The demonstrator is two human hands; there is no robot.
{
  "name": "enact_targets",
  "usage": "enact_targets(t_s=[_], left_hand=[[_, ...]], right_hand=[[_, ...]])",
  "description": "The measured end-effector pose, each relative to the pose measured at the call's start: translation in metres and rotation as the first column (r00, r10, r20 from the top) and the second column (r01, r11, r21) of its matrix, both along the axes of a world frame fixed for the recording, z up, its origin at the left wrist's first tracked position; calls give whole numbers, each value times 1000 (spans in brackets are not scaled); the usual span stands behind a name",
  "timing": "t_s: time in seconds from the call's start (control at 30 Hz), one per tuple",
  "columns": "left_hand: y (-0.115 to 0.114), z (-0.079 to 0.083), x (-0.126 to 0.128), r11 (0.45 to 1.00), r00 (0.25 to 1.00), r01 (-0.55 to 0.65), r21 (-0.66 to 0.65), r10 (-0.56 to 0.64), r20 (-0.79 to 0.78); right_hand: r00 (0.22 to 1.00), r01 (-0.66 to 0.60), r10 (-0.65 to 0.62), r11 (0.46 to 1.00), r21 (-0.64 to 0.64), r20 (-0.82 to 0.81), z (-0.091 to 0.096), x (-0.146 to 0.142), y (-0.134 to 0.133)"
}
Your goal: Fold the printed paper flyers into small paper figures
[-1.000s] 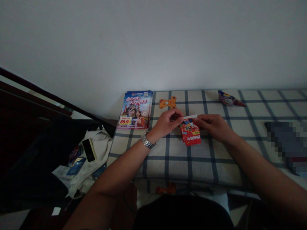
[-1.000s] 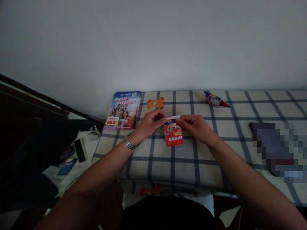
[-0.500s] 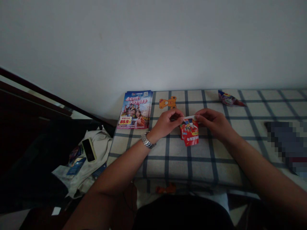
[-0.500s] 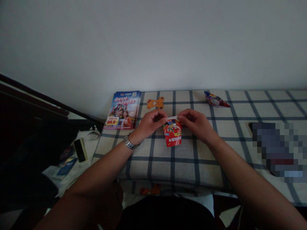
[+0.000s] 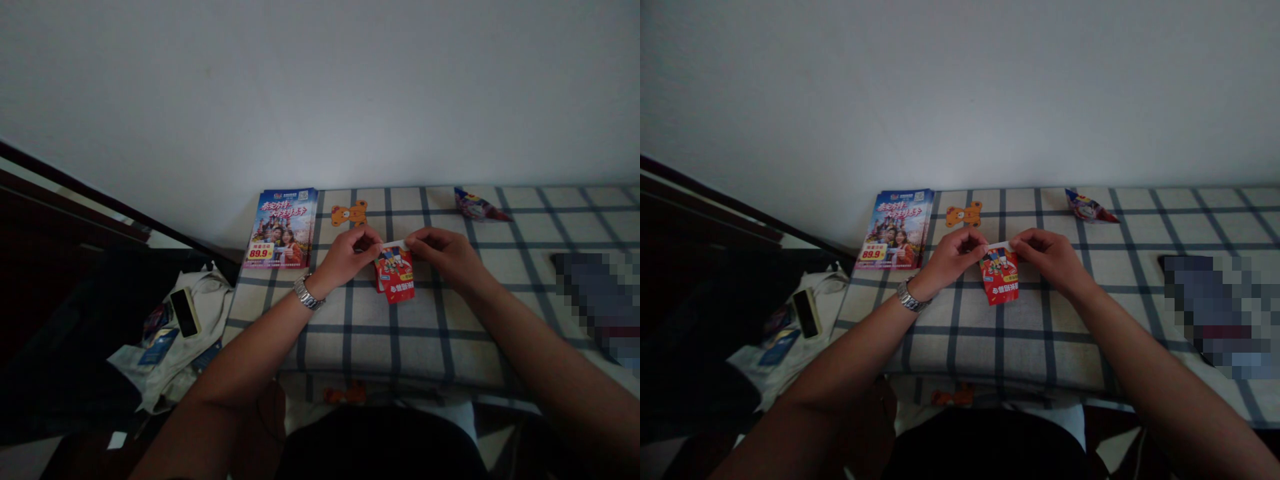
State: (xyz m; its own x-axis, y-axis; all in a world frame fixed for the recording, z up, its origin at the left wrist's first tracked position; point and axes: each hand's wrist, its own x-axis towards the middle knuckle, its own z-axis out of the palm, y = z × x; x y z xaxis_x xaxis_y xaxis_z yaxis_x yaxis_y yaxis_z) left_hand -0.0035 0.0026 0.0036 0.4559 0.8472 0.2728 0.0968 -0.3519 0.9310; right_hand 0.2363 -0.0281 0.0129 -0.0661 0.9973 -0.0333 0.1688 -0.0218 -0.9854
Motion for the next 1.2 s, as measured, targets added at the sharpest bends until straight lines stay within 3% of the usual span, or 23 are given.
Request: enact_targets(t_s=[0.27, 0.73, 1.1, 1.2], left_hand=[[3, -5, -1, 999, 999, -30, 15, 30, 12], [3, -5, -1, 995, 999, -31, 93, 33, -29], [4, -7, -1, 995, 994, -86, 46, 83, 67], [5, -7, -2, 990, 991, -122, 65, 118, 64]], right_hand=[[998, -51, 52, 998, -38, 32, -6, 2, 0], [999, 53, -53, 999, 5, -1, -4, 2, -1], [992, -1, -10, 996, -85, -127, -6, -1, 1], [995, -74, 69, 995, -70, -67, -3, -2, 0]])
